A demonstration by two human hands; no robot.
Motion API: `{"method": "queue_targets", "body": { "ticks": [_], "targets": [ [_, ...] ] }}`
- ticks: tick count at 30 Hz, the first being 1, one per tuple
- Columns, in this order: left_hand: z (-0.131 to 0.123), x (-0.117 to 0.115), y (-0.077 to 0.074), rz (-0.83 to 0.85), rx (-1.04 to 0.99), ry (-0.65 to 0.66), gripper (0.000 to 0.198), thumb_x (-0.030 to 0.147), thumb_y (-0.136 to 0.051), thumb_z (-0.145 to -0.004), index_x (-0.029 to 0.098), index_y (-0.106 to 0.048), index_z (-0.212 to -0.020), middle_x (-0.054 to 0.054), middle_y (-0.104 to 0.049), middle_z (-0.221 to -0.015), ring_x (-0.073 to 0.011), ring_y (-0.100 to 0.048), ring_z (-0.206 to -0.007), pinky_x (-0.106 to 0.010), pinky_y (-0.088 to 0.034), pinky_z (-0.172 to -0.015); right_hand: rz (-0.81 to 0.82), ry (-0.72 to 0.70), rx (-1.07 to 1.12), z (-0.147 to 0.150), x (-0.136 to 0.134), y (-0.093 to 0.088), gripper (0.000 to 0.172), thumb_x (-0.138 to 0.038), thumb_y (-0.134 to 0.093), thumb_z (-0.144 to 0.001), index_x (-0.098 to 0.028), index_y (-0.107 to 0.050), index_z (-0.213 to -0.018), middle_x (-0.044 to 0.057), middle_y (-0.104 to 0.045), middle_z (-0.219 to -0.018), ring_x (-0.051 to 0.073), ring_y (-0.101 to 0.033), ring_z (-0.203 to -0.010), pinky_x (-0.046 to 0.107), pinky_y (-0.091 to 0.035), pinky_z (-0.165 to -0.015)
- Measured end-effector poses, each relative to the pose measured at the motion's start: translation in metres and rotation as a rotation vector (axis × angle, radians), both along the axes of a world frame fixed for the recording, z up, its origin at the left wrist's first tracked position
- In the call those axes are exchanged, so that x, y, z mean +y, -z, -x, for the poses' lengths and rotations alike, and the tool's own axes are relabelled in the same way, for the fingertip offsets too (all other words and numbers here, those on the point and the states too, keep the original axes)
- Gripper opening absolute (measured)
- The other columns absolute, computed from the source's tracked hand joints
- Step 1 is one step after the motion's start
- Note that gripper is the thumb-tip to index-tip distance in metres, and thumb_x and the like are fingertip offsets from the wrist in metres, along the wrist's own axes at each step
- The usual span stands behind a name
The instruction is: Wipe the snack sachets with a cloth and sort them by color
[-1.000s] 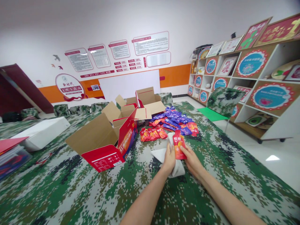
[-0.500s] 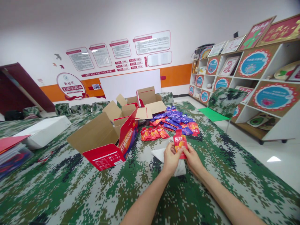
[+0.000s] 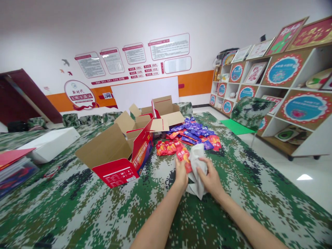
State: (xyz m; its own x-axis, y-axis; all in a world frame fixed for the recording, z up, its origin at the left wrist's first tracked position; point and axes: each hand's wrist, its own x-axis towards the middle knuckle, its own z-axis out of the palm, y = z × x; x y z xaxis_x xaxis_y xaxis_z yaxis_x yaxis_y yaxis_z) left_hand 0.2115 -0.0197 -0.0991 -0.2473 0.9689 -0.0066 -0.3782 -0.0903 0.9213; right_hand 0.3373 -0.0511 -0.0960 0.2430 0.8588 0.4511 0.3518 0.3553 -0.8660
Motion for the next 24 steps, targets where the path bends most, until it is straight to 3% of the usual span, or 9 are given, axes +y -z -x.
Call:
{"method": "queue_targets", "body": {
  "ticks": [3, 5, 8, 12, 17, 21, 24],
  "targets": [
    [-0.011, -0.003, 0.002, -0.013, -0.227, 0.204, 0.042, 0.04, -0.045, -0.081, 0.018, -0.046, -0.117, -0.008, -0.061, -0.108, -0.0178, -0.058, -0.1, -0.032, -0.045, -0.089, -0.084, -0.164, -0.376, 0.017, 0.0, 0.008, 0.044, -0.032, -0.048, -0.08, -0.028, -0.046, -0.124, 0.007, -0.046, -0.13, 0.026, -0.037, -0.122, 0.046, -0.026, -0.103],
    [-0.019, -0.006, 0.003, -0.023, -0.289, 0.282, 0.043, 0.045, -0.039, -0.083, 0.017, -0.052, -0.112, -0.009, -0.06, -0.111, -0.0183, -0.054, -0.108, -0.032, -0.042, -0.095, -0.104, -0.194, -0.508, 0.024, 0.006, 0.016, 0.045, -0.03, -0.042, -0.083, -0.029, -0.043, -0.128, 0.005, -0.037, -0.138, 0.026, -0.027, -0.13, 0.049, -0.018, -0.106],
    [-0.024, -0.006, 0.007, -0.01, -0.298, 0.283, 0.045, 0.048, -0.038, -0.083, 0.018, -0.055, -0.111, -0.008, -0.058, -0.117, -0.0178, -0.049, -0.115, -0.031, -0.038, -0.099, -0.1, -0.177, -0.553, 0.026, 0.016, 0.026, 0.046, -0.028, -0.035, -0.086, -0.03, -0.037, -0.132, 0.003, -0.031, -0.143, 0.023, -0.018, -0.133, 0.051, -0.011, -0.107],
    [-0.024, -0.003, 0.017, 0.007, -0.245, 0.247, 0.047, 0.051, -0.037, -0.084, 0.02, -0.054, -0.114, -0.006, -0.05, -0.127, -0.0168, -0.044, -0.12, -0.03, -0.036, -0.102, -0.091, -0.135, -0.504, 0.025, 0.021, 0.031, 0.046, -0.028, -0.033, -0.088, -0.031, -0.035, -0.133, 0.001, -0.025, -0.145, 0.022, -0.016, -0.134, 0.049, -0.013, -0.108],
    [-0.02, -0.002, 0.019, -0.047, -0.206, 0.208, 0.044, 0.044, -0.046, -0.082, 0.024, -0.047, -0.12, -0.004, -0.04, -0.137, -0.0152, -0.036, -0.126, -0.027, -0.032, -0.104, -0.082, -0.124, -0.384, 0.027, 0.032, 0.031, 0.045, -0.031, -0.032, -0.088, -0.026, -0.038, -0.132, 0.004, -0.03, -0.143, 0.02, -0.023, -0.132, 0.042, -0.021, -0.108],
    [-0.016, -0.002, 0.016, -0.089, -0.195, 0.206, 0.048, 0.04, -0.045, -0.083, 0.023, -0.038, -0.127, -0.007, -0.042, -0.135, -0.0156, -0.043, -0.12, -0.029, -0.036, -0.101, 0.036, 0.034, -0.247, 0.017, 0.052, 0.025, 0.045, -0.037, -0.032, -0.086, -0.019, -0.048, -0.124, 0.013, -0.052, -0.122, 0.025, -0.045, -0.116, 0.045, -0.034, -0.098],
    [-0.015, -0.002, 0.015, -0.066, -0.137, 0.166, 0.048, 0.04, -0.041, -0.084, 0.022, -0.035, -0.128, -0.007, -0.044, -0.133, -0.0155, -0.047, -0.116, -0.028, -0.04, -0.097, 0.042, 0.138, -0.219, 0.012, 0.05, 0.015, 0.046, -0.038, -0.031, -0.087, -0.018, -0.048, -0.124, 0.015, -0.054, -0.118, 0.026, -0.048, -0.111, 0.047, -0.035, -0.096]
  ]
}}
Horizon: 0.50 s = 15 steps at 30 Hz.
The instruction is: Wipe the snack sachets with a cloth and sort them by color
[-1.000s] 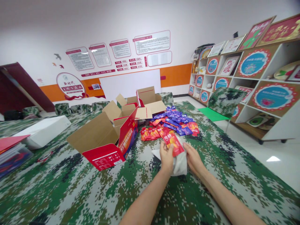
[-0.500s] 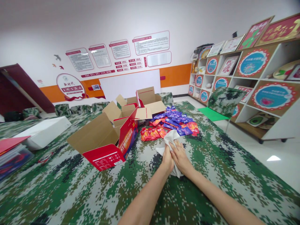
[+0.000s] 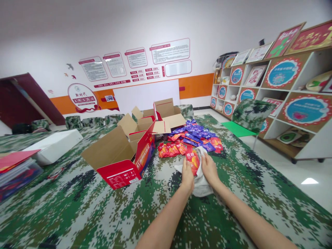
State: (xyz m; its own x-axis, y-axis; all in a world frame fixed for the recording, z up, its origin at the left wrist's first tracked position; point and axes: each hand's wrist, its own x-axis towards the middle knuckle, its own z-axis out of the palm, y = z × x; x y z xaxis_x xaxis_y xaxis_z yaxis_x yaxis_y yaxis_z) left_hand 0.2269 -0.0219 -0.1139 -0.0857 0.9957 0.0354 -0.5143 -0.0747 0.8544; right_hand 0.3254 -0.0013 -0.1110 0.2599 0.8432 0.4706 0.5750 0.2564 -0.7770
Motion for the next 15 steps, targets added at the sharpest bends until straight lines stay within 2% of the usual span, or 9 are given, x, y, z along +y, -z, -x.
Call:
{"method": "queue_targets", "body": {
  "ticks": [2, 4, 7, 10, 13, 15],
  "targets": [
    [0.0, -0.001, -0.002, -0.02, 0.048, -0.011, 0.044, 0.038, -0.041, -0.085, 0.021, -0.039, -0.125, -0.007, -0.047, -0.13, -0.0153, -0.048, -0.115, -0.027, -0.039, -0.096, -0.066, -0.067, -0.041, 0.003, -0.012, -0.005, 0.045, -0.036, -0.032, -0.087, -0.022, -0.043, -0.128, 0.01, -0.049, -0.127, 0.024, -0.042, -0.118, 0.044, -0.031, -0.1],
    [0.001, -0.002, -0.002, -0.034, 0.098, -0.012, 0.04, 0.037, -0.04, -0.085, 0.021, -0.044, -0.121, -0.007, -0.049, -0.128, -0.0152, -0.049, -0.114, -0.027, -0.038, -0.097, -0.104, -0.201, -0.119, 0.01, -0.025, -0.005, 0.044, -0.032, -0.033, -0.087, -0.028, -0.04, -0.13, 0.005, -0.042, -0.134, 0.021, -0.035, -0.124, 0.041, -0.027, -0.104],
    [0.003, -0.002, 0.0, -0.029, 0.177, -0.02, 0.036, 0.035, -0.038, -0.086, 0.02, -0.048, -0.117, -0.008, -0.053, -0.123, -0.0153, -0.051, -0.111, -0.027, -0.037, -0.097, -0.098, -0.29, -0.199, 0.016, -0.032, 0.003, 0.043, -0.028, -0.034, -0.087, -0.031, -0.041, -0.129, 0.002, -0.038, -0.137, 0.02, -0.03, -0.128, 0.041, -0.026, -0.105],
    [0.01, 0.003, 0.003, -0.017, 0.301, -0.107, 0.035, 0.033, -0.038, -0.085, 0.018, -0.05, -0.114, -0.01, -0.054, -0.121, -0.0165, -0.051, -0.111, -0.028, -0.037, -0.096, -0.065, -0.253, -0.215, 0.008, -0.022, 0.017, 0.043, -0.025, -0.033, -0.085, -0.027, -0.044, -0.127, 0.006, -0.044, -0.13, 0.022, -0.038, -0.122, 0.043, -0.032, -0.101],
    [0.027, 0.015, 0.001, 0.023, 0.458, -0.304, 0.035, 0.031, -0.037, -0.085, 0.018, -0.052, -0.113, -0.01, -0.056, -0.118, -0.0179, -0.05, -0.111, -0.029, -0.036, -0.096, 0.004, -0.151, -0.237, -0.012, -0.007, 0.026, 0.04, -0.023, -0.032, -0.084, -0.022, -0.052, -0.119, 0.011, -0.055, -0.111, 0.025, -0.051, -0.106, 0.044, -0.039, -0.092],
    [0.046, 0.025, -0.003, 0.055, 0.584, -0.452, 0.035, 0.03, -0.037, -0.084, 0.017, -0.052, -0.114, -0.011, -0.056, -0.118, -0.0187, -0.05, -0.111, -0.029, -0.035, -0.095, 0.039, -0.076, -0.272, -0.029, 0.001, 0.027, 0.039, -0.025, -0.032, -0.084, -0.02, -0.054, -0.115, 0.011, -0.056, -0.105, 0.025, -0.054, -0.099, 0.042, -0.042, -0.088]
  ]
}}
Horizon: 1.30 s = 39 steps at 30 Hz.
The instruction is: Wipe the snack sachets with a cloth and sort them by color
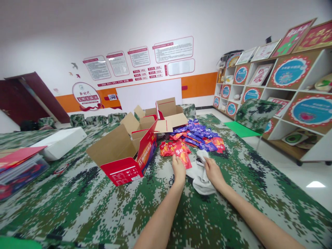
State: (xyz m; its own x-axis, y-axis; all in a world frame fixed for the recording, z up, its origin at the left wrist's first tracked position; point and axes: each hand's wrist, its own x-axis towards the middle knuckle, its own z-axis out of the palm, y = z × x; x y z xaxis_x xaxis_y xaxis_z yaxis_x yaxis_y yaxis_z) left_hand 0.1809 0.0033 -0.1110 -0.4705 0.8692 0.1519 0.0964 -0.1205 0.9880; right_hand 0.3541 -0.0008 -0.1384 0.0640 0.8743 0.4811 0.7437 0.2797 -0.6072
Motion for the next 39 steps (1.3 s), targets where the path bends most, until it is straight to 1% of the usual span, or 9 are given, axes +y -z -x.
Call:
{"method": "queue_targets", "body": {
  "ticks": [4, 10, 16, 21, 26, 29, 32, 36, 39],
  "targets": [
    [0.05, 0.019, -0.003, 0.178, 0.375, -0.196, 0.031, 0.024, -0.035, -0.084, 0.016, -0.059, -0.103, -0.013, -0.064, -0.101, -0.0218, -0.058, -0.096, -0.03, -0.04, -0.084, -0.022, 0.119, -0.066, -0.032, 0.007, -0.007, 0.041, -0.029, -0.032, -0.084, -0.014, -0.054, -0.115, 0.014, -0.056, -0.105, 0.025, -0.054, -0.096, 0.039, -0.042, -0.087],
    [0.102, 0.035, 0.006, 0.193, 0.538, -0.26, 0.026, 0.02, -0.036, -0.084, 0.013, -0.061, -0.087, -0.012, -0.064, -0.081, -0.0215, -0.059, -0.078, -0.03, -0.04, -0.074, -0.034, 0.244, -0.11, -0.07, 0.022, -0.018, 0.042, -0.029, -0.034, -0.082, -0.01, -0.056, -0.112, 0.017, -0.06, -0.101, 0.025, -0.056, -0.092, 0.037, -0.042, -0.083],
    [0.114, 0.05, 0.012, 0.152, 0.692, -0.322, 0.025, 0.019, -0.037, -0.084, 0.011, -0.056, -0.099, -0.01, -0.059, -0.089, -0.0196, -0.055, -0.087, -0.03, -0.039, -0.079, 0.016, 0.304, -0.082, -0.084, 0.026, -0.008, 0.042, -0.029, -0.035, -0.081, -0.01, -0.056, -0.112, 0.016, -0.061, -0.098, 0.025, -0.057, -0.089, 0.037, -0.043, -0.081],
    [0.104, 0.049, 0.012, 0.179, 0.821, -0.369, 0.035, 0.023, -0.043, -0.082, 0.004, -0.05, -0.11, -0.018, -0.054, -0.102, -0.0283, -0.048, -0.1, -0.04, -0.035, -0.087, -0.017, 0.282, -0.003, -0.085, 0.016, 0.005, 0.041, -0.03, -0.035, -0.081, -0.013, -0.056, -0.111, 0.014, -0.06, -0.099, 0.025, -0.055, -0.094, 0.037, -0.042, -0.082],
    [0.056, 0.045, -0.009, 0.075, 1.076, -0.403, 0.04, 0.02, -0.04, -0.082, 0.01, -0.042, -0.12, -0.017, -0.04, -0.125, -0.0284, -0.039, -0.113, -0.041, -0.032, -0.092, 0.01, 0.284, 0.12, -0.086, 0.013, 0.001, 0.043, -0.033, -0.035, -0.08, -0.013, -0.056, -0.111, 0.014, -0.06, -0.102, 0.025, -0.055, -0.096, 0.038, -0.042, -0.084],
    [0.006, 0.049, -0.017, -0.046, 1.117, -0.149, 0.029, 0.017, -0.035, -0.083, 0.015, -0.05, -0.108, -0.012, -0.047, -0.117, -0.0233, -0.042, -0.11, -0.038, -0.032, -0.094, 0.069, 0.341, 0.214, -0.091, 0.013, -0.007, 0.046, -0.035, -0.035, -0.079, -0.012, -0.056, -0.112, 0.014, -0.06, -0.104, 0.025, -0.056, -0.094, 0.038, -0.042, -0.083],
    [-0.049, 0.059, -0.013, -0.061, 1.094, 0.18, 0.026, 0.015, -0.035, -0.082, 0.015, -0.052, -0.102, -0.012, -0.054, -0.103, -0.0212, -0.047, -0.102, -0.037, -0.035, -0.091, 0.083, 0.416, 0.281, -0.101, 0.01, -0.014, 0.048, -0.037, -0.034, -0.079, -0.012, -0.056, -0.113, 0.015, -0.061, -0.105, 0.026, -0.056, -0.094, 0.038, -0.042, -0.082],
    [-0.117, 0.077, 0.003, -0.209, 1.102, 0.508, 0.031, 0.011, -0.035, -0.08, 0.015, -0.052, -0.106, -0.012, -0.052, -0.116, -0.0191, -0.043, -0.113, -0.034, -0.033, -0.097, 0.001, 0.534, 0.333, -0.12, 0.008, -0.019, 0.049, -0.037, -0.035, -0.077, -0.012, -0.056, -0.113, 0.016, -0.06, -0.108, 0.027, -0.055, -0.095, 0.04, -0.041, -0.083],
    [-0.16, 0.092, 0.014, -0.274, 1.165, 0.7, 0.039, 0.015, -0.036, -0.081, 0.014, -0.047, -0.118, -0.011, -0.04, -0.133, -0.0183, -0.032, -0.125, -0.034, -0.026, -0.104, -0.036, 0.586, 0.364, -0.129, 0.008, -0.02, 0.049, -0.037, -0.035, -0.076, -0.011, -0.056, -0.112, 0.016, -0.06, -0.108, 0.026, -0.055, -0.095, 0.039, -0.041, -0.083]
  ]
}}
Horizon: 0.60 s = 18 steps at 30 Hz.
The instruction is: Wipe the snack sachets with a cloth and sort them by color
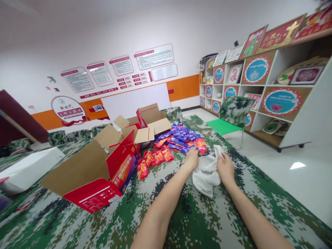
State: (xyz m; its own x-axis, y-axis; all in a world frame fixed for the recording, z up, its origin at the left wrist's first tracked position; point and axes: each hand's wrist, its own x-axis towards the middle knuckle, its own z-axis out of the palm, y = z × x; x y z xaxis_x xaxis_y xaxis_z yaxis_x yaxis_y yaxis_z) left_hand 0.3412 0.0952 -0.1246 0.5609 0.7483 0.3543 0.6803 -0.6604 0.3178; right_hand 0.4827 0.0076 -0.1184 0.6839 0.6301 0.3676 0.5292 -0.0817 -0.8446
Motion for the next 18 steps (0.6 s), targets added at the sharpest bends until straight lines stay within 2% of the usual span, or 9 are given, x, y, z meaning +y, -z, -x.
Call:
{"method": "queue_targets", "body": {
  "ticks": [2, 4, 7, 10, 14, 16, 18],
  "targets": [
    [-0.022, 0.006, 0.006, 0.023, 0.09, 0.042, 0.044, 0.018, -0.038, -0.081, 0.014, -0.041, -0.125, -0.011, -0.037, -0.136, -0.0201, -0.028, -0.128, -0.04, -0.018, -0.108, 0.0, -0.003, 0.001, -0.003, 0.001, 0.0, 0.049, -0.036, -0.035, -0.076, -0.01, -0.056, -0.111, 0.016, -0.06, -0.108, 0.026, -0.055, -0.096, 0.039, -0.04, -0.085],
    [-0.036, 0.008, 0.011, 0.008, 0.173, 0.066, 0.047, 0.018, -0.039, -0.081, 0.013, -0.039, -0.127, -0.012, -0.042, -0.133, -0.0215, -0.03, -0.128, -0.045, -0.011, -0.108, 0.006, -0.012, 0.006, -0.004, 0.002, 0.0, 0.049, -0.036, -0.035, -0.076, -0.01, -0.056, -0.111, 0.016, -0.061, -0.108, 0.026, -0.055, -0.096, 0.039, -0.039, -0.086],
    [-0.042, 0.0, 0.018, -0.081, 0.222, 0.129, 0.038, 0.015, -0.039, -0.081, 0.013, -0.049, -0.118, -0.012, -0.054, -0.12, -0.0211, -0.042, -0.118, -0.045, -0.008, -0.109, 0.016, -0.009, 0.03, -0.004, 0.002, -0.002, 0.049, -0.035, -0.035, -0.076, -0.01, -0.056, -0.111, 0.016, -0.061, -0.108, 0.026, -0.055, -0.096, 0.039, -0.04, -0.085],
    [-0.036, -0.016, 0.02, -0.134, 0.232, 0.186, 0.025, 0.017, -0.04, -0.083, 0.016, -0.06, -0.096, -0.009, -0.064, -0.095, -0.019, -0.054, -0.097, -0.041, -0.014, -0.108, 0.005, -0.017, 0.032, -0.002, 0.001, -0.005, 0.048, -0.036, -0.035, -0.076, -0.01, -0.057, -0.111, 0.016, -0.061, -0.109, 0.026, -0.055, -0.097, 0.038, -0.04, -0.085],
    [-0.015, -0.04, 0.014, -0.179, 0.16, 0.209, 0.017, 0.021, -0.048, -0.08, 0.017, -0.059, -0.091, -0.008, -0.064, -0.087, -0.0184, -0.055, -0.089, -0.036, -0.027, -0.101, -0.012, -0.046, 0.036, 0.005, -0.004, -0.011, 0.048, -0.036, -0.036, -0.077, -0.01, -0.056, -0.112, 0.017, -0.061, -0.108, 0.025, -0.055, -0.095, 0.038, -0.04, -0.084],
    [-0.001, -0.051, 0.004, -0.179, 0.098, 0.131, 0.014, 0.02, -0.046, -0.08, 0.016, -0.058, -0.088, -0.008, -0.063, -0.084, -0.0188, -0.054, -0.086, -0.035, -0.034, -0.093, -0.038, -0.054, 0.041, 0.008, -0.007, -0.015, 0.048, -0.037, -0.037, -0.077, -0.011, -0.056, -0.112, 0.016, -0.061, -0.108, 0.025, -0.056, -0.094, 0.038, -0.041, -0.083],
    [0.014, -0.061, -0.012, -0.149, -0.047, -0.025, 0.016, 0.017, -0.04, -0.083, 0.017, -0.056, -0.085, -0.007, -0.061, -0.082, -0.0183, -0.054, -0.084, -0.033, -0.038, -0.084, -0.075, -0.059, 0.042, 0.008, -0.01, -0.019, 0.047, -0.038, -0.037, -0.078, -0.012, -0.055, -0.113, 0.015, -0.061, -0.108, 0.024, -0.056, -0.092, 0.038, -0.041, -0.082]
  ]
}}
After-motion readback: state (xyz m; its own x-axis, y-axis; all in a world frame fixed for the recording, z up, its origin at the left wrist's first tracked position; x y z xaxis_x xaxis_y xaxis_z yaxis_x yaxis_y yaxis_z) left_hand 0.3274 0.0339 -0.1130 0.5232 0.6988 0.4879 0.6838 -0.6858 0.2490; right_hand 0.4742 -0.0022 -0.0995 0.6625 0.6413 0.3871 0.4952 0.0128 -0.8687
